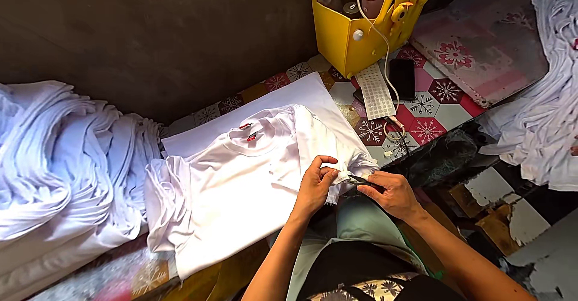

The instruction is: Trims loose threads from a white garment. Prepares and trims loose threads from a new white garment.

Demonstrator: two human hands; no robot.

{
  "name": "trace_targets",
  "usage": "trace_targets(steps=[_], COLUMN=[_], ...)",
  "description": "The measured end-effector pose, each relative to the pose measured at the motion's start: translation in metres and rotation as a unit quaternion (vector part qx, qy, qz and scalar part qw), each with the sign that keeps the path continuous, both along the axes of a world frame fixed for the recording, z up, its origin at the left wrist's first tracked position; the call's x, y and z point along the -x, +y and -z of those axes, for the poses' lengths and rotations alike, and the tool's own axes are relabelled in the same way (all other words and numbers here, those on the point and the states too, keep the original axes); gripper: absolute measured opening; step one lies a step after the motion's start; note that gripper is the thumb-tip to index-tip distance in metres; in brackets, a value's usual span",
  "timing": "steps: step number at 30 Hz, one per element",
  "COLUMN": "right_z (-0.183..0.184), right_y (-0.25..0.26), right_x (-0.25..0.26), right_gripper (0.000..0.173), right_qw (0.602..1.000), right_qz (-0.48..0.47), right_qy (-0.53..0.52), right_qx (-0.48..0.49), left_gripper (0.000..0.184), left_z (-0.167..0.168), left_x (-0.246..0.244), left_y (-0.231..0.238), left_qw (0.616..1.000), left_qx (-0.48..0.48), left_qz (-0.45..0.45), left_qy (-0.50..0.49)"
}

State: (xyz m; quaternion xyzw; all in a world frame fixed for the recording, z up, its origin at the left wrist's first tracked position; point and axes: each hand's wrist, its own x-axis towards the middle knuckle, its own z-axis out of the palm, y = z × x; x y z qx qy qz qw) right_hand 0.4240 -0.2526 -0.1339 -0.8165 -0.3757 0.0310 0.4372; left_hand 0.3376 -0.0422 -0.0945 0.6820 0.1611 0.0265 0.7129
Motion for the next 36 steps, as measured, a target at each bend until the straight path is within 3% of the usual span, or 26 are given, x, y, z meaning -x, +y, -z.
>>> trace_targets(steps=[5, 18, 26, 28, 31, 33, 35, 36], right_z=[0.002, -0.002, -0.002, -0.003, -0.002, -0.002, -0.003, -0.005], right_y=[0.005, 0.008, 0.007, 0.007, 0.013, 0.021, 0.03, 0.033], right_x=[0.002, 0.001, 0.001, 0.0, -0.007, -0.011, -0.011, -0.012], right_gripper=[0.046, 0.043, 0.045, 0.044, 0.044, 0.038, 0.009, 0.006], right_qw=[0.999, 0.983, 0.983, 0.995, 0.982, 0.923, 0.862, 0.831], right_qz=[-0.006, 0.017, 0.004, 0.012, -0.036, -0.089, -0.084, -0.073], right_qy=[0.026, -0.182, -0.184, -0.1, 0.177, 0.363, 0.486, 0.534], right_qx=[-0.019, 0.005, 0.018, -0.002, -0.063, -0.09, -0.117, -0.136], left_gripper=[0.019, 0.019, 0.019, 0.019, 0.019, 0.019, 0.018, 0.017], left_z=[0.0, 0.002, 0.005, 0.004, 0.003, 0.004, 0.005, 0.004], left_x=[0.0, 0.001, 0.001, 0.001, 0.002, 0.0, -0.001, -0.002], left_y=[-0.002, -0.002, 0.0, 0.0, 0.003, 0.006, 0.012, 0.016], left_qw=[0.999, 0.998, 0.997, 0.998, 0.998, 0.998, 0.997, 0.997], left_qx=[-0.036, -0.062, -0.062, -0.052, -0.033, -0.032, -0.035, -0.033], left_qz=[0.013, 0.028, 0.036, 0.032, 0.033, 0.042, 0.054, 0.061], left_qy=[-0.009, 0.006, 0.022, 0.027, 0.029, 0.028, 0.033, 0.038])
